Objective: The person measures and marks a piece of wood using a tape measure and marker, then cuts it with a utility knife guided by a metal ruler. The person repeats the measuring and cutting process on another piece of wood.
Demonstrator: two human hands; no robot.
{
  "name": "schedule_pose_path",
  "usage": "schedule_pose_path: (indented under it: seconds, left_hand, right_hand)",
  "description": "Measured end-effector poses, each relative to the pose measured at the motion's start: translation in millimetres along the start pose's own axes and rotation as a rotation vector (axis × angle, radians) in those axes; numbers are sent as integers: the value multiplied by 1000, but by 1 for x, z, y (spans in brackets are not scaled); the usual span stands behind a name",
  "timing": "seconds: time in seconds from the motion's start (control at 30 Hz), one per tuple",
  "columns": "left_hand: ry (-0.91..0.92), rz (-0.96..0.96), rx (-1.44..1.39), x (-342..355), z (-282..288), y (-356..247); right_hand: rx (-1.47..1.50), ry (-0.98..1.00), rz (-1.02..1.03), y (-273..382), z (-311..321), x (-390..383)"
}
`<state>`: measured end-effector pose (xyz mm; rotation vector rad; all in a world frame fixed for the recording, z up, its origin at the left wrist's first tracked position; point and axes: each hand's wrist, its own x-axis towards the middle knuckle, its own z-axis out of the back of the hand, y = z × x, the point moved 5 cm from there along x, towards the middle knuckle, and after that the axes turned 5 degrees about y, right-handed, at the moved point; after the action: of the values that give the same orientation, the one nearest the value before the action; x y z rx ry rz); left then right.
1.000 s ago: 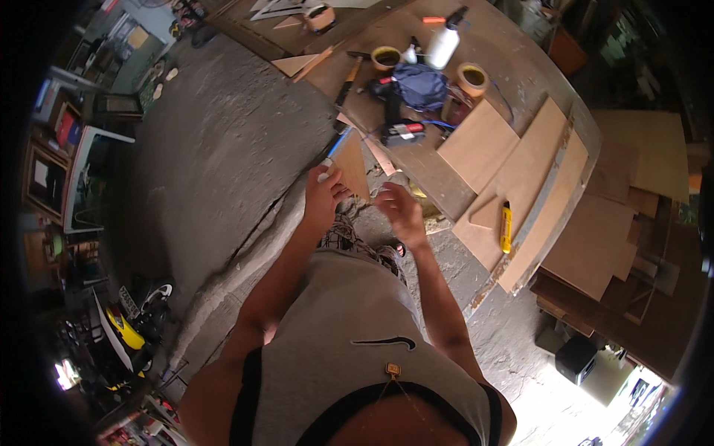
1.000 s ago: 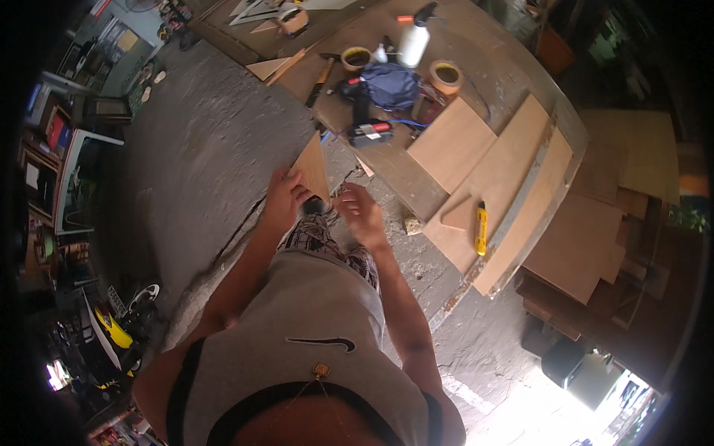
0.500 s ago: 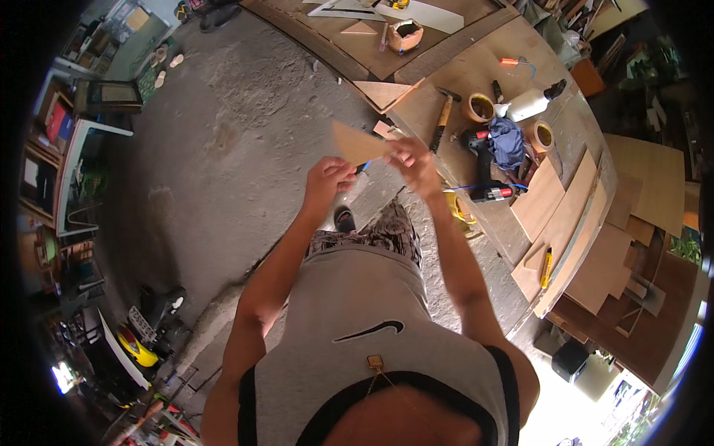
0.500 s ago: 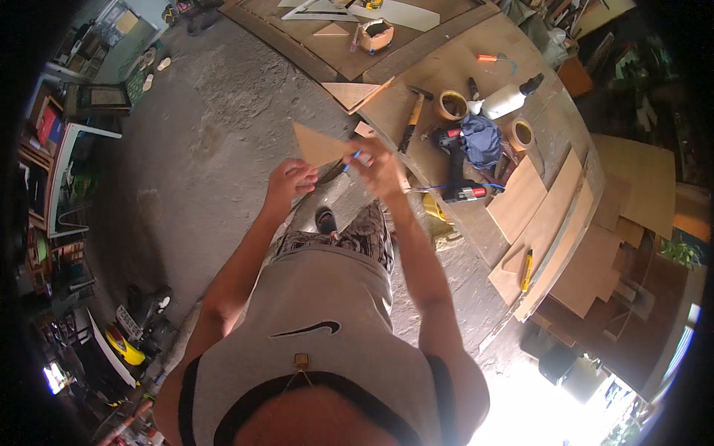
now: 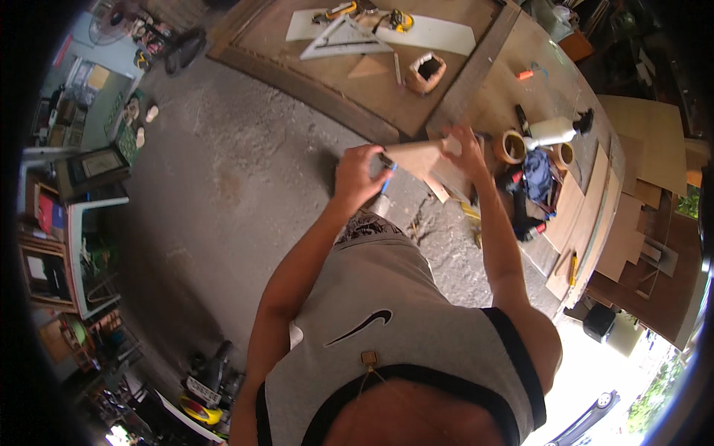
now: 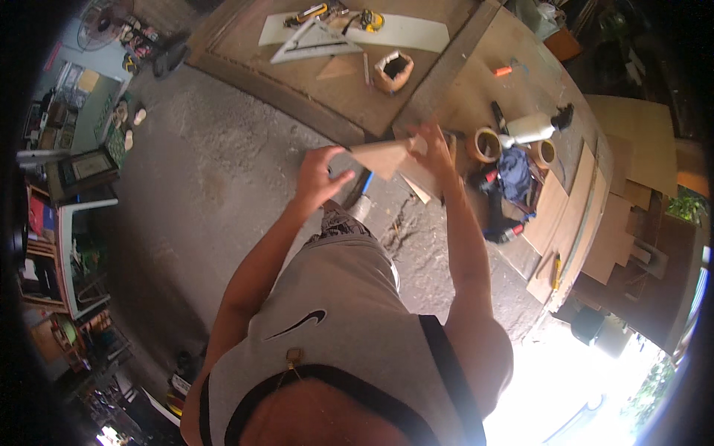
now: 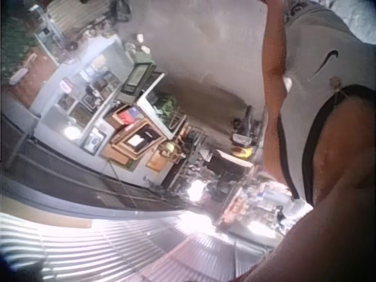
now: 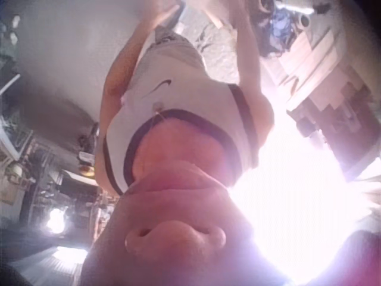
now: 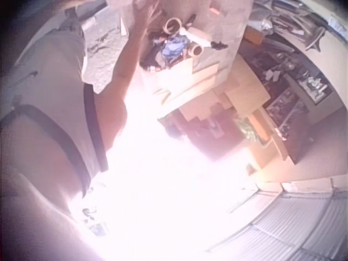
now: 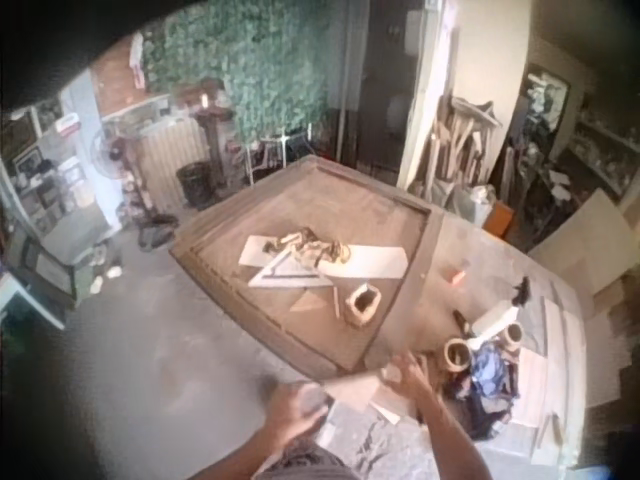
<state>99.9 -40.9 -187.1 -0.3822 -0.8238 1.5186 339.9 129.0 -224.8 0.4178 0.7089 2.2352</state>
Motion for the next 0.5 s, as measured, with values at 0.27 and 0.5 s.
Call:
schedule_pose_path:
  seconds: [0.27, 0.5]
  left_hand:
    - [457, -497, 211, 77, -32, 27]
    - [677, -455, -23, 115, -33, 46]
  right_hand:
    - [-39, -177, -416, 22, -9, -15]
    - [95, -600, -819, 69, -5, -40]
